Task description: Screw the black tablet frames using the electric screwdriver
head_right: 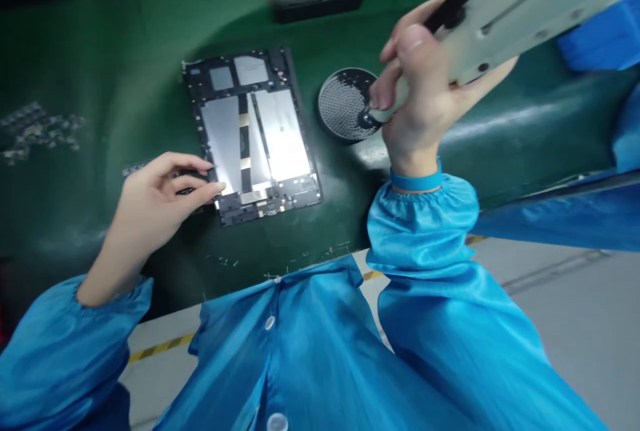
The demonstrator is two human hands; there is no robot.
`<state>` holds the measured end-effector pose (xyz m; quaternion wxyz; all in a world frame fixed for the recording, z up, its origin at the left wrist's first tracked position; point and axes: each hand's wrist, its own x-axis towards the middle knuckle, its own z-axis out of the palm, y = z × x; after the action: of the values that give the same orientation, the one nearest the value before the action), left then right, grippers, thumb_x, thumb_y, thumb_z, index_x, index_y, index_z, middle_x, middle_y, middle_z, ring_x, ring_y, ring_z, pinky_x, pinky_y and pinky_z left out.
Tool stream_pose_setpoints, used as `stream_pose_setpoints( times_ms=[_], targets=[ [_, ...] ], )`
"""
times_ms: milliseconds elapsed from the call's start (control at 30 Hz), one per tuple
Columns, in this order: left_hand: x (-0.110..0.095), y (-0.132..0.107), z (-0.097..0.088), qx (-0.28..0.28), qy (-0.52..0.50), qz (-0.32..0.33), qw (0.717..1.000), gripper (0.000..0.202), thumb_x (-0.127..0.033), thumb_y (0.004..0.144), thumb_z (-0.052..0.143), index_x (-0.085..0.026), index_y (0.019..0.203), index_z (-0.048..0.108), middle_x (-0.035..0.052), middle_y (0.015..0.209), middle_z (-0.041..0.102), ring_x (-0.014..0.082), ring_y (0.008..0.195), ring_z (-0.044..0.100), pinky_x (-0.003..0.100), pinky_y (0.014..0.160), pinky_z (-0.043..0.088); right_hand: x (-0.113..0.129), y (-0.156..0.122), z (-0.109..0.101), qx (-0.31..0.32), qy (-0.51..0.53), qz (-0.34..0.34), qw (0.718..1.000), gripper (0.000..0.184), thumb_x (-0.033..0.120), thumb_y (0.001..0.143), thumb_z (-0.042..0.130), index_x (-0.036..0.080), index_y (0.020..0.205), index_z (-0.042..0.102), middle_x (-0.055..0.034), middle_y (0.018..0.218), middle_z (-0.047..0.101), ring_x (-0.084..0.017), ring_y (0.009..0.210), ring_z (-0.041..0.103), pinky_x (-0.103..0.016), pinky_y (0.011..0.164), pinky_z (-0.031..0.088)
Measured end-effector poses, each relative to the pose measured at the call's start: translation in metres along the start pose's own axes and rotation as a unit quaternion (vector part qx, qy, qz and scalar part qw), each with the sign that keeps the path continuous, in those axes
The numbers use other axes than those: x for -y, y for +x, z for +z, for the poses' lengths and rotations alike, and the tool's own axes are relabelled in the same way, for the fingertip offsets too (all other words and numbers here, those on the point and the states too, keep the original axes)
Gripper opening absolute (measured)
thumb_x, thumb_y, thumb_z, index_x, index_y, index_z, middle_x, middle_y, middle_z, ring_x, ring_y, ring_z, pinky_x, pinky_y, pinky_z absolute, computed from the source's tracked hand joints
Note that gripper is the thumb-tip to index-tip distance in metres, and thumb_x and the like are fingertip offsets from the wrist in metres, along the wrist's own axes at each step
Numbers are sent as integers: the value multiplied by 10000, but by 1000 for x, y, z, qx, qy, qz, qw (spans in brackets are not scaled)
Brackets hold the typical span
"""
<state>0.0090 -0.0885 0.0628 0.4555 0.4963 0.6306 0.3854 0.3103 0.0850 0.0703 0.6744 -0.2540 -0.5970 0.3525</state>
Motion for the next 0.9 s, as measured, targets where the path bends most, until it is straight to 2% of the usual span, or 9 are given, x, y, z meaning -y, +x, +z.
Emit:
stream_pose_setpoints(
  times_ms=[100,200,367,467,533,667,800,900],
  targets=[
    [-5,-2,-4,2,9,-25,1000,302,-301,849,972,-250,1083,789,48,1202,767,205,925,783,263,708,666,-10,-3,0,17,20,-39,999,416,334,948,651,138,1166,356,66,749,465,29,544,457,-96,498,264],
    [-8,-4,-6,-1,20,-47,999,311,-323,844,973,-255,1088,794,55,1213,771,231,942,779,308,730,691,-17,-3,1,18,29,-62,998,465,395,954,670,136,1165,346,66,721,406,47,497,376,-90,449,235],
    [-5,-5,-5,-13,18,-41,999,303,-345,842,971,-276,1078,795,38,1183,764,236,929,764,352,759,711,-22,-2,5,24,10,-58,998,547,472,944,703,130,1137,322,72,734,408,56,483,357,-91,438,170],
    [-4,-5,-5,-16,15,-36,999,277,-323,856,960,-282,1077,798,28,1193,759,222,928,763,349,795,707,-22,-2,5,14,1,-60,998,610,521,908,736,135,1108,308,64,776,427,57,488,361,-124,430,156],
    [-4,-5,-5,-15,10,-34,999,277,-306,853,964,-284,1075,798,22,1181,759,213,933,762,334,808,699,-22,-3,5,21,-3,-52,998,577,494,920,723,140,1118,312,58,776,442,53,497,370,-134,434,162],
    [-3,-2,-5,1,-6,-43,999,294,-300,840,970,-268,1066,784,31,1185,753,198,931,756,291,770,678,-26,-4,5,31,5,-44,999,593,515,905,735,153,1144,330,64,714,442,33,476,339,-157,418,151],
    [0,3,2,-9,-17,-22,1000,462,-260,788,976,-229,1171,719,50,1146,719,182,912,743,248,712,652,-27,-4,3,33,6,-19,999,669,508,852,805,150,1187,349,42,853,580,27,534,420,-158,407,243],
    [5,4,10,-7,-37,6,999,555,-221,787,948,-206,1260,658,22,1056,669,151,870,722,226,731,634,-13,-2,5,22,18,16,999,714,487,813,860,144,1242,404,18,978,629,25,635,522,-142,454,340]
  ],
)
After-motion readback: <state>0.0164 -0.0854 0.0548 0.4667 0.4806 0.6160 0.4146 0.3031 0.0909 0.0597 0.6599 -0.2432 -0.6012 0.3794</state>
